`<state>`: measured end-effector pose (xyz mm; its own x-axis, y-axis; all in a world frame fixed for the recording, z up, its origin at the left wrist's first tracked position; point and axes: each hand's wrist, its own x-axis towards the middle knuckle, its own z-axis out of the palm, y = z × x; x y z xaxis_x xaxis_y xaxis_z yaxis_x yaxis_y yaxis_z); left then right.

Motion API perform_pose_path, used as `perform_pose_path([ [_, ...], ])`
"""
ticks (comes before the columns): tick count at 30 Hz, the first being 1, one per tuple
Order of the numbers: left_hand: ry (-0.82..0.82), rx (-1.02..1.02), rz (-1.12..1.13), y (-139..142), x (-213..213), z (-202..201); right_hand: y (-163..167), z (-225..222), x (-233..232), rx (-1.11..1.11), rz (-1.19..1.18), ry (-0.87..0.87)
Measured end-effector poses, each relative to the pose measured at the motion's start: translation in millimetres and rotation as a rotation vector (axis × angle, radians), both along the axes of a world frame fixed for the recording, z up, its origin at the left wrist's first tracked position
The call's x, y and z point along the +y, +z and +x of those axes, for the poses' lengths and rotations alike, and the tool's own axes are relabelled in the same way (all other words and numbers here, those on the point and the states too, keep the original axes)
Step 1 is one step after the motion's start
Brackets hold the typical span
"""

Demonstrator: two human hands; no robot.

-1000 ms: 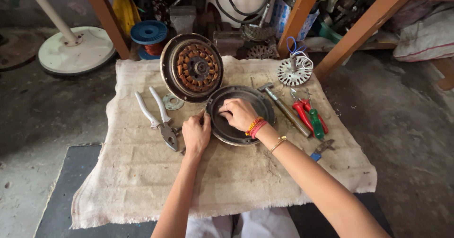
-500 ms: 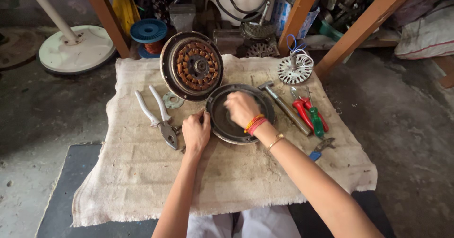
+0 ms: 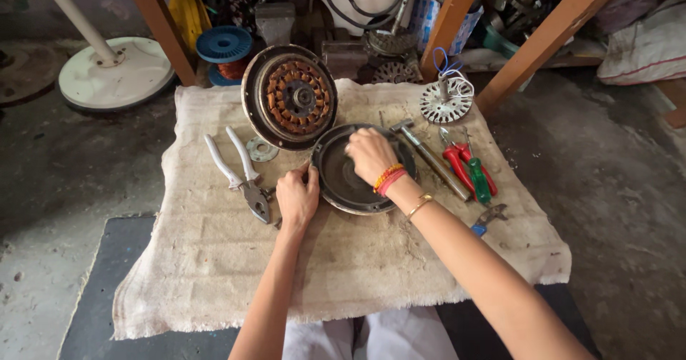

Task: The person disassembles a ceiling fan motor on a cloth-covered low table. They use pliers to loosen parts, tap the housing with a hammer to separate the cover, remove the rotor and stator, then brush accumulated dust off the motor components by hand.

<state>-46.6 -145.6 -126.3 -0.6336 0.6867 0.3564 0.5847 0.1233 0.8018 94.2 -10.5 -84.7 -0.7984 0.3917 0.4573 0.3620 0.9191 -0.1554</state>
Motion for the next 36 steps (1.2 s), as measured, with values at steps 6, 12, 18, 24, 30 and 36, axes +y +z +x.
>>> perform_pose_path([
  [6,0.006,-0.031,-0.007,2.1,0.3,-0.2,5.5,1.4,11.2,-0.127,-0.043,0.161],
  [12,0.03,-0.026,-0.018,1.7,1.2,0.1,5.5,3.6,6.9,0.006,-0.043,0.03],
  [18,0.011,-0.016,0.01,0.5,0.2,0.7,-1.1,1.5,-0.9,0.055,-0.158,-0.015],
  [24,0.01,0.0,0.005,-1.0,2.3,-0.1,-5.8,-4.8,-6.7,0.142,-0.223,0.053],
  [30,0.022,-0.001,-0.007,-1.5,1.2,-0.2,-4.0,-8.2,-8.5,0.191,-0.172,-0.145],
  [36,0.003,-0.01,0.013,-0.2,0.8,1.7,-3.3,-9.7,-8.3,0.134,-0.191,-0.041],
])
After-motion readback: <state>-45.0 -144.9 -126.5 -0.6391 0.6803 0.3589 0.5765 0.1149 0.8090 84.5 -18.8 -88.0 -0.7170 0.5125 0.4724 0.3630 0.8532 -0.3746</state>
